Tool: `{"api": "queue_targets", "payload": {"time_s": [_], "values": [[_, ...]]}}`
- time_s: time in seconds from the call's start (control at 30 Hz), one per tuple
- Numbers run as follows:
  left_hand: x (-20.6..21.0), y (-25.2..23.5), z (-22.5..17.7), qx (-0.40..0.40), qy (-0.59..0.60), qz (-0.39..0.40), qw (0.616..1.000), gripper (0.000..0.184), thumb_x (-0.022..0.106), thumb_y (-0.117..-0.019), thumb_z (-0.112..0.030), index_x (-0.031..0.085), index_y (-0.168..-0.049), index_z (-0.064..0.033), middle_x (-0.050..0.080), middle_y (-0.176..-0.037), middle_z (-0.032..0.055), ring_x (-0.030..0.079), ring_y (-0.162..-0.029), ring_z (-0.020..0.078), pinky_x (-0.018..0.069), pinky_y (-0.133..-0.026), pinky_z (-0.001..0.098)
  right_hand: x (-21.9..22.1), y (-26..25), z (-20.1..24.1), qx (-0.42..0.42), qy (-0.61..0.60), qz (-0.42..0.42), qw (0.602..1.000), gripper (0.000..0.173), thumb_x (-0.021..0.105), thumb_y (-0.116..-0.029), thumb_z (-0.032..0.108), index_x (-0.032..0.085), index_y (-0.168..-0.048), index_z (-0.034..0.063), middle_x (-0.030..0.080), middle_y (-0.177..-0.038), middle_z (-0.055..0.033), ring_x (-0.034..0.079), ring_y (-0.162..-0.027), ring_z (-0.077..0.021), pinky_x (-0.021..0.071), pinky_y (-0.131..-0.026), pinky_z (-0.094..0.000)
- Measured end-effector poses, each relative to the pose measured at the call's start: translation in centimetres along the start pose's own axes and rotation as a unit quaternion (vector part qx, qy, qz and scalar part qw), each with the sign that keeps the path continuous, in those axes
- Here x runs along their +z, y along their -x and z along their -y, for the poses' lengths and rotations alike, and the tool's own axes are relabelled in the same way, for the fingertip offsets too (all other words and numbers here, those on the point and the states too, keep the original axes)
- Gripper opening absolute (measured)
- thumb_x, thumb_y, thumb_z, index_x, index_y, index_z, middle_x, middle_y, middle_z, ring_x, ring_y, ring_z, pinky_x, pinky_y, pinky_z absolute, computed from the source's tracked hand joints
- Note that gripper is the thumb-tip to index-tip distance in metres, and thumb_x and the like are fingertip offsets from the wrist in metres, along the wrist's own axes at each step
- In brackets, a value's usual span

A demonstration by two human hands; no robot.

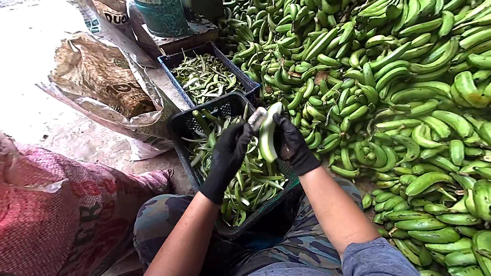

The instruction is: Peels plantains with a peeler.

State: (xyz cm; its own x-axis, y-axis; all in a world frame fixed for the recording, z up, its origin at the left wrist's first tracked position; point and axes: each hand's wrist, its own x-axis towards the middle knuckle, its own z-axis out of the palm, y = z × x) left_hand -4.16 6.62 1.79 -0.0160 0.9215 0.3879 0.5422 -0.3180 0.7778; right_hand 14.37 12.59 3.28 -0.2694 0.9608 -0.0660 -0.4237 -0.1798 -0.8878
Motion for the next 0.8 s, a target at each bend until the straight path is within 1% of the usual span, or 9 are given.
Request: {"api": "queue_targets", "payload": {"time_s": [0.07,0.17,0.3,0.4,0.47,0.53,0.67,0.77,0.8], "values": [[1.3,0.8,-0.4,0.07,-0.03,-0.009,0.997,0.055,0.046,-0.1047,-0.053,0.059,-0.141,-0.013,0.065,-0.112,0.0117,0.065,-0.096,0.0211,0.0572,-0.082,0.0427,0.3,-0.9,0.5,-0.045,-0.136,-0.051,0.988,0.034,0.031,-0.1115,0.035,0.054,-0.121,0.0113,0.067,-0.098,-0.005,0.068,-0.088,-0.0152,0.0597,-0.077,-0.0352],[1.9,1.3,-0.7,0.136,-0.079,-0.056,0.986,0.055,0.052,-0.1022,-0.054,0.059,-0.141,-0.0157,0.063,-0.106,0.0125,0.063,-0.091,0.0239,0.055,-0.077,0.0427,0.2,-1.9,1.0,-0.073,-0.254,-0.103,0.959,0.042,0.023,-0.1116,0.039,0.054,-0.114,0.0107,0.066,-0.097,-0.0076,0.068,-0.09,-0.0185,0.0593,-0.078,-0.037],[1.8,1.8,-0.7,0.151,-0.11,-0.08,0.979,0.05,0.067,-0.0954,-0.036,0.06,-0.14,-0.0153,0.063,-0.111,0.0147,0.063,-0.097,0.0284,0.0537,-0.082,0.0468,0.6,-2.0,1.1,-0.096,-0.278,-0.156,0.943,0.038,0.026,-0.1119,0.037,0.053,-0.115,0.0111,0.064,-0.096,-0.0067,0.066,-0.088,-0.0171,0.0579,-0.076,-0.0355],[1.4,1.5,-0.8,0.128,-0.095,-0.061,0.985,0.05,0.057,-0.1016,-0.045,0.06,-0.14,-0.013,0.063,-0.108,0.0137,0.064,-0.095,0.0255,0.0543,-0.081,0.0427,0.9,-1.7,1.0,-0.076,-0.254,-0.129,0.955,0.039,0.025,-0.1118,0.04,0.054,-0.11,0.0126,0.063,-0.09,-0.0048,0.066,-0.083,-0.0154,0.0577,-0.073,-0.0342],[0.8,1.1,-0.8,0.096,-0.076,-0.034,0.992,0.057,0.048,-0.1037,-0.055,0.06,-0.141,-0.0137,0.065,-0.109,0.0124,0.064,-0.094,0.0229,0.055,-0.082,0.0419,0.3,-1.4,0.7,-0.073,-0.217,-0.037,0.973,0.047,0.018,-0.1119,0.038,0.056,-0.112,0.0116,0.067,-0.094,-0.0048,0.068,-0.088,-0.0148,0.0591,-0.078,-0.0337],[0.5,1.0,-0.4,0.1,-0.086,-0.028,0.991,0.055,0.05,-0.103,-0.054,0.061,-0.14,-0.0149,0.065,-0.108,0.0118,0.064,-0.092,0.0232,0.0547,-0.08,0.0433,0.2,-1.0,0.8,-0.06,-0.158,0.0,0.986,0.05,0.016,-0.1114,0.038,0.058,-0.118,0.0121,0.069,-0.099,-0.0032,0.068,-0.092,-0.0124,0.0596,-0.081,-0.0317],[1.0,1.2,0.3,0.117,-0.143,-0.02,0.983,0.048,0.061,-0.099,-0.043,0.063,-0.138,-0.0157,0.066,-0.104,0.014,0.065,-0.091,0.0303,0.0532,-0.078,0.0498,1.3,-0.2,1.4,0.004,0.035,-0.11,0.993,0.037,0.03,-0.1122,0.035,0.056,-0.119,0.0094,0.062,-0.093,-0.003,0.063,-0.083,-0.0092,0.0554,-0.074,-0.0289],[0.1,0.4,1.2,0.044,-0.104,-0.03,0.993,0.049,0.053,-0.1042,-0.043,0.061,-0.138,-0.0088,0.067,-0.116,0.0173,0.067,-0.101,0.0298,0.0558,-0.087,0.0502,0.5,0.7,0.3,-0.042,0.243,0.032,0.969,0.047,0.028,-0.1112,0.032,0.053,-0.139,0.0038,0.065,-0.118,-0.0078,0.062,-0.105,-0.0086,0.0531,-0.094,-0.0294],[-0.5,0.0,1.6,0.017,-0.082,-0.041,0.996,0.049,0.051,-0.1055,-0.043,0.061,-0.139,-0.0082,0.067,-0.121,0.0165,0.067,-0.107,0.0274,0.0552,-0.092,0.0491,0.7,1.0,0.2,-0.037,0.282,0.072,0.956,0.046,0.028,-0.1106,0.033,0.054,-0.138,0.0059,0.064,-0.117,-0.0062,0.062,-0.103,-0.0078,0.0534,-0.092,-0.0295]]}}
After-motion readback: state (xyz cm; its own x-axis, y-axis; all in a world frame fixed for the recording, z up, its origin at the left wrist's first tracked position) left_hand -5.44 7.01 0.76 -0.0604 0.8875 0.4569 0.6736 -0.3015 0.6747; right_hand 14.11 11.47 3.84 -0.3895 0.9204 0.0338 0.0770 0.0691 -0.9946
